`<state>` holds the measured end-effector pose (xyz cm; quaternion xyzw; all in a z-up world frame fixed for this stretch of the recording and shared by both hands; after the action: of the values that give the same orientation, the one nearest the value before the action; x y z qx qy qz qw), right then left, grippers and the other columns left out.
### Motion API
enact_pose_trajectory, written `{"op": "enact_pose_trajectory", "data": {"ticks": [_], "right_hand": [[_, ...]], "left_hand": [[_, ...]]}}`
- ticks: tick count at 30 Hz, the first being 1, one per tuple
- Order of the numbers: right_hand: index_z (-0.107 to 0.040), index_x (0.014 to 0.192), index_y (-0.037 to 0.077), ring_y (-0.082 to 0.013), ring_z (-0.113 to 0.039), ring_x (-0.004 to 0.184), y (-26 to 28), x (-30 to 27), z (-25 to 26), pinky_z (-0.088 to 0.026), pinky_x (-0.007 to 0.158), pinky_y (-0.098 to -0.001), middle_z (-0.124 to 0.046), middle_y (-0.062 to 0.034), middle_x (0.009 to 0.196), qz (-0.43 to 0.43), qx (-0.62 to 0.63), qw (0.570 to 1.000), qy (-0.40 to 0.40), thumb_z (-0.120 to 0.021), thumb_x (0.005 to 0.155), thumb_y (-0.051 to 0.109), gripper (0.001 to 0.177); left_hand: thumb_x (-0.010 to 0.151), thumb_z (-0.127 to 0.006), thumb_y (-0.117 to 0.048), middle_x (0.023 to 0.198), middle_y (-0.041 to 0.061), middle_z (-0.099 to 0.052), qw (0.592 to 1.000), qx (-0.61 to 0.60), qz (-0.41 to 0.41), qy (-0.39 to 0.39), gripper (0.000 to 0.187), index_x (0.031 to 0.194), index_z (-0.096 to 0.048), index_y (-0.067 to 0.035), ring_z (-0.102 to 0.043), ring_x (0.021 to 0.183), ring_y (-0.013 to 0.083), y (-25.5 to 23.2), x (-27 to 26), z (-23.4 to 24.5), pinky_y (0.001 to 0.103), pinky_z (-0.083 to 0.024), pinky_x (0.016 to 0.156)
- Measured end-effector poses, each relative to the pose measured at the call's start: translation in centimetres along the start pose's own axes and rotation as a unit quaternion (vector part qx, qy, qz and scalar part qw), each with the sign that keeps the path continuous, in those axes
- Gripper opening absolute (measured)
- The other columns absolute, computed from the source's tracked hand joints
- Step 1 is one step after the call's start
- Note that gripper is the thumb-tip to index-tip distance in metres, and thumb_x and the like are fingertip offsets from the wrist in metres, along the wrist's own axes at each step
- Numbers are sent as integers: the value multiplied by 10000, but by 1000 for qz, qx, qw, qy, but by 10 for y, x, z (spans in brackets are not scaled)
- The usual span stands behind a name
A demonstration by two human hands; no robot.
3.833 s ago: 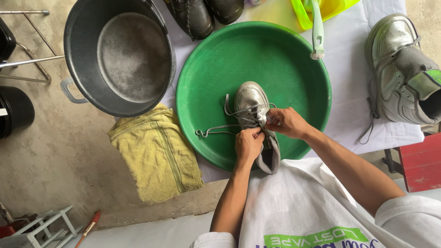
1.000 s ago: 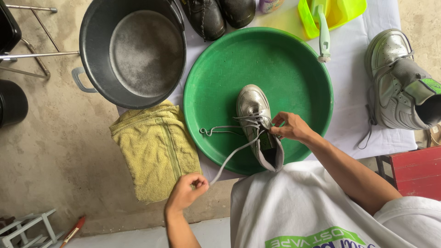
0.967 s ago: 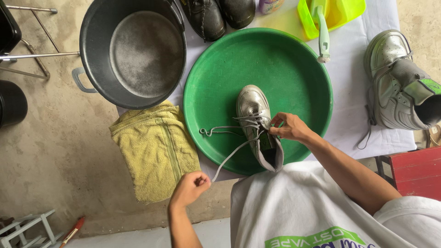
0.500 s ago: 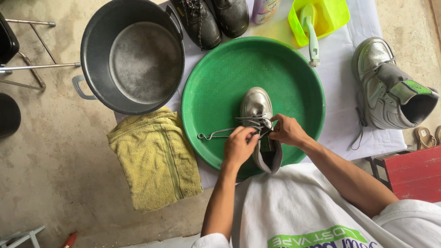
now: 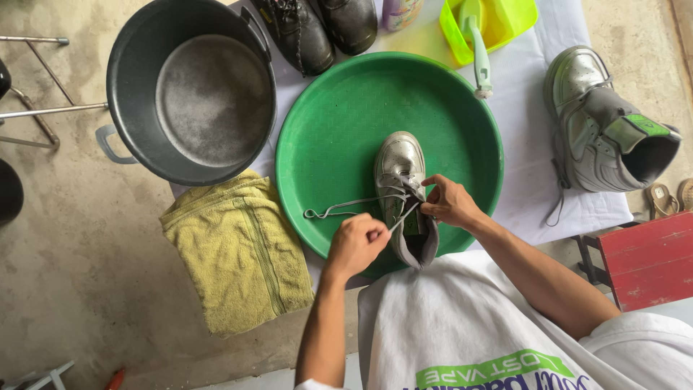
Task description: The person threads a lace through the eyelets of a shoe by hand.
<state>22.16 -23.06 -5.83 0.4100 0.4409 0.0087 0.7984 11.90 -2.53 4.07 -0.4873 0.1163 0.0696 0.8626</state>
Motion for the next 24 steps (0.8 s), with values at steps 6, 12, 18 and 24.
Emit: {"op": "enact_pose_trajectory", "data": {"ticks": [6, 12, 18, 24], "right_hand": [[-551, 1334, 13, -205, -743, 740, -3, 8, -2, -649, 634, -346, -740, -94, 910, 4, -18, 1000, 13, -736, 799, 103, 573], [-608, 1275, 13, -192, -730, 775, -11, 6, -2, -654, 645, -336, -737, -109, 917, 15, 14, 1000, 11, -734, 819, 115, 484], [-685, 1210, 43, -208, -727, 759, -13, 5, -4, -608, 688, -337, -760, -88, 904, -1, -4, 1000, 25, -714, 848, 123, 372], [-699, 1178, 31, -168, -725, 797, -20, 9, -7, -604, 727, -315, -764, -85, 908, 31, 35, 999, 15, -729, 843, 131, 351]], "left_hand": [[865, -789, -190, 770, 10, -671, 967, -200, -105, 120, 164, 795, -737, -52, -621, 701, 122, -10, -76, 60, 310, -500, 628], [824, -790, -209, 742, 4, -631, 949, -311, -37, 25, 193, 736, -709, -58, -541, 687, 125, 79, -133, 94, 322, -423, 629], [821, -817, -280, 888, -24, -714, 938, 55, 341, 43, 308, 1072, -739, -119, -664, 788, 109, 138, -108, 44, 283, -519, 713], [922, -710, -164, 960, 91, -704, 992, 19, 47, -115, 214, 1114, -721, -69, -698, 844, 248, 75, -21, -5, 357, -565, 772]]}}
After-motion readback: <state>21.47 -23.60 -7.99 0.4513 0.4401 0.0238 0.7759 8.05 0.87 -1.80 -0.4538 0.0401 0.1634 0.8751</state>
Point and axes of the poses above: each hand's wrist, its own x-axis towards the middle knuckle, its own z-axis out of the back of the hand, y = z × x, the point moved 6 cm from there along x, towards the middle knuckle
